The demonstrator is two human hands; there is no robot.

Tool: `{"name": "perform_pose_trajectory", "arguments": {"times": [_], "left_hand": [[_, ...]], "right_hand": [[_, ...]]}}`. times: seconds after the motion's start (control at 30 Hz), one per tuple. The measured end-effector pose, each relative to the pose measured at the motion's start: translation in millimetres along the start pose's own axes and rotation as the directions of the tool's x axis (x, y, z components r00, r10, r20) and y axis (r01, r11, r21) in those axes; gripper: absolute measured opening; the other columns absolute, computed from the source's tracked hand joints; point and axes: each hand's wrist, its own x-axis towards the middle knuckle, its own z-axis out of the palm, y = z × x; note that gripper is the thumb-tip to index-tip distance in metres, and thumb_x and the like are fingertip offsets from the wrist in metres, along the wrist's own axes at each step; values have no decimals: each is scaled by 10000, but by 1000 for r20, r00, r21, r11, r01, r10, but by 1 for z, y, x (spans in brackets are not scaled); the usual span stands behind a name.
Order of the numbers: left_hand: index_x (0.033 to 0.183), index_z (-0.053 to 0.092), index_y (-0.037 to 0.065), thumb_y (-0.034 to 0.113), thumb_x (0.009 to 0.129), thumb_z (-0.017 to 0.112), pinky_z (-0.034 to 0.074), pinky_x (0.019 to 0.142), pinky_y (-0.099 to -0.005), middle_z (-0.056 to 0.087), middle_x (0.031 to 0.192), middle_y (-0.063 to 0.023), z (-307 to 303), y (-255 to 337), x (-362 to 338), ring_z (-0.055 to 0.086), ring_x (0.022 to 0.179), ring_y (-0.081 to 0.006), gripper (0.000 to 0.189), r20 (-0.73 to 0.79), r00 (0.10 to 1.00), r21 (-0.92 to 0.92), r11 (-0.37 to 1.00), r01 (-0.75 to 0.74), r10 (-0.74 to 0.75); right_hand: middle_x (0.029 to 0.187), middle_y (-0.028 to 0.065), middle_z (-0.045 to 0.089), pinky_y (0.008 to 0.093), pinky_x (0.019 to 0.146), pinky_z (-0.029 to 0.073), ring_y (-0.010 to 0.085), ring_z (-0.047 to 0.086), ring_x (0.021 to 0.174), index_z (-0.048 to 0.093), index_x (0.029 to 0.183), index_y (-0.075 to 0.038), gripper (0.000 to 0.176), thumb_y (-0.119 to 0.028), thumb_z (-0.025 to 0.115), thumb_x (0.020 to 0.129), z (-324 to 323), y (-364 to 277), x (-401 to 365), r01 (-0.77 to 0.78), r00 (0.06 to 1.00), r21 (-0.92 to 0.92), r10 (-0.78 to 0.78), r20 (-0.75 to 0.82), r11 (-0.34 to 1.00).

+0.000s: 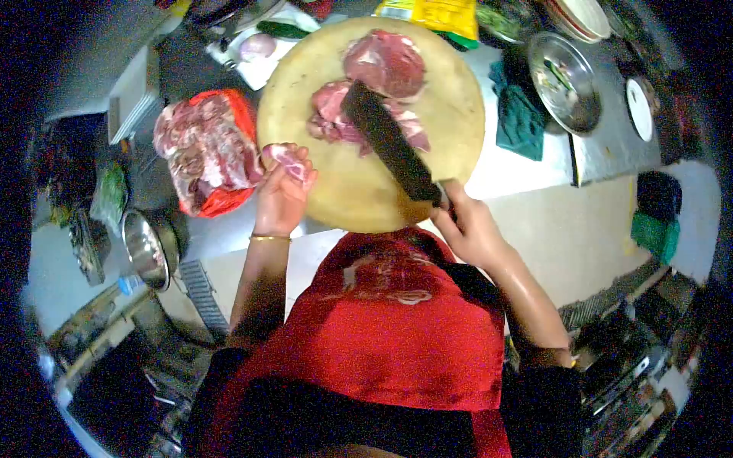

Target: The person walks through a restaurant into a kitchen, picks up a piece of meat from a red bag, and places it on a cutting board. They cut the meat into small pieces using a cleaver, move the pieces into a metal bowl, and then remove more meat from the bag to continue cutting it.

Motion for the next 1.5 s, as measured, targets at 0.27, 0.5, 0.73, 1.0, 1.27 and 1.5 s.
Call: {"name": "perform_pose_trajectory", "arguments": {"times": [0.27, 0.5, 0.73, 1.0, 1.27, 1.5], "left_hand": [[1244, 594, 17, 49, 878, 624, 445, 1051, -458, 585, 1318, -174, -1, 19, -9, 563, 1215, -337, 369, -75, 942, 292, 911, -292, 326], [1420, 517, 154, 381, 803, 738, 236, 1147, -581, 359, 1537, -203, -6, -21, -19, 327, 1428, -397, 694, 554, 810, 737, -564, -371, 191], [1327, 605, 138, 285, 788, 758, 248, 1159, -519, 433, 1476, -189, -17, 4, -28, 368, 1391, -392, 579, 485, 807, 870, -277, -408, 336], [948, 697, 106, 87, 747, 745, 460, 877, -403, 621, 1040, -39, -17, -3, -7, 574, 1017, -277, 208, 699, 638, 707, -446, -549, 324], [1029, 736, 188, 138, 754, 729, 455, 857, -398, 614, 1013, -27, -24, -4, 5, 570, 1003, -267, 280, 732, 634, 659, -495, -566, 249], [891, 696, 115, 123, 737, 721, 451, 878, -413, 614, 1006, -40, -32, -3, 4, 571, 1023, -283, 156, 706, 681, 660, -528, -535, 194]], "right_hand": [[844, 270, 618, 463, 723, 495, 447, 640, 835, 461, 1201, -20, 336, -136, 600, 917, 10, -21, 40, 62, 986, -124, -41, 163, 990], [798, 250, 625, 471, 667, 500, 447, 642, 763, 442, 1234, -28, 368, -119, 599, 914, 10, -32, 41, 160, 987, -150, -152, 60, 976], [795, 249, 630, 487, 679, 517, 446, 647, 775, 432, 1237, -38, 383, -145, 609, 914, 16, -35, 27, 209, 978, -196, -204, 46, 958], [827, 220, 641, 483, 638, 521, 427, 646, 735, 444, 1215, -65, 373, -140, 629, 899, 39, -50, 14, 226, 967, -348, -166, 194, 910], [783, 200, 651, 487, 578, 518, 405, 653, 685, 466, 1094, -47, 270, -172, 591, 889, 52, -58, 28, 224, 967, -508, -125, 223, 832], [755, 215, 649, 520, 567, 497, 430, 639, 669, 480, 999, -30, 237, -205, 605, 898, 104, -86, 116, 368, 930, -414, -342, 138, 833]]}}
